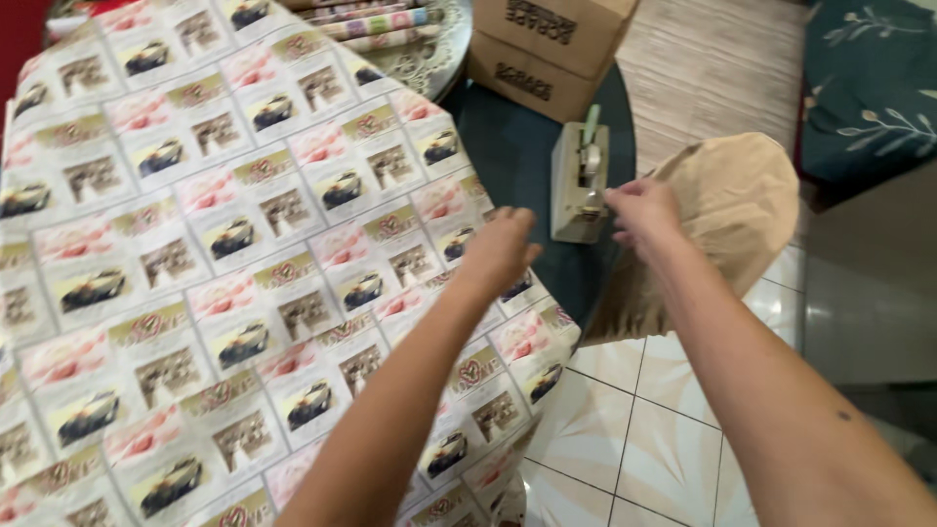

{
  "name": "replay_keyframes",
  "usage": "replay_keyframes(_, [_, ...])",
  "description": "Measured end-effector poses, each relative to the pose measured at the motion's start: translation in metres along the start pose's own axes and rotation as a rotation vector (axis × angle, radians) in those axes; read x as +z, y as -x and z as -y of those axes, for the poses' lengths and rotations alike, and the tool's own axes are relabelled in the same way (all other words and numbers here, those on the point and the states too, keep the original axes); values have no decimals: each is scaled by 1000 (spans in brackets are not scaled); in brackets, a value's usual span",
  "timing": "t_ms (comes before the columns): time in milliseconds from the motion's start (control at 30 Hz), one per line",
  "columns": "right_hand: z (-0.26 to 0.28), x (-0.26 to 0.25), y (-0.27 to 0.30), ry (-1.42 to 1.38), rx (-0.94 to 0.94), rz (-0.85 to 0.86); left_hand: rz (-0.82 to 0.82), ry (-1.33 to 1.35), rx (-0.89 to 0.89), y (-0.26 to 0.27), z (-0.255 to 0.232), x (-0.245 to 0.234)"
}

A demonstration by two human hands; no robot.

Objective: The person wraps a large rectangular object with patterned wrapping paper on a round table. They smooth the paper, fold the edges, and secure the seams using a tape dispenser. The person flips the wrapped object to work on the opposite side and continues taping the edges.

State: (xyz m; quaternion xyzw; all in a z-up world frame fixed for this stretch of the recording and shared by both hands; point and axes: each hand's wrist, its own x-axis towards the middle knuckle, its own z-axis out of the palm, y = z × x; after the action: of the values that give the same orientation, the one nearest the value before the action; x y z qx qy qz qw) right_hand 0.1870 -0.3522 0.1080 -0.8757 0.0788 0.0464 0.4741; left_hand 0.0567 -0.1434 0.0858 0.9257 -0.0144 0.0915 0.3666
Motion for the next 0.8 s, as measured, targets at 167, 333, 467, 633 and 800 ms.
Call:
replay_keyframes(167, [-21,8,-12,-350,277,188,-91,99,50,-19,-28,26])
replay_keyframes(333, [-21,21,-18,-419,352,120,-117,120,81,-43,-30,40])
replay_keyframes(467, [-18,23,-16,-371,262,73,-86,87,43,-53,-29,44])
replay_keyframes(633, [-10,24,0,-299,53,53,-95,78,72,-55,-26,42])
replay_keyframes(800, [-18,16,45,-304,186,52,-52,18,79,-60,-26,36])
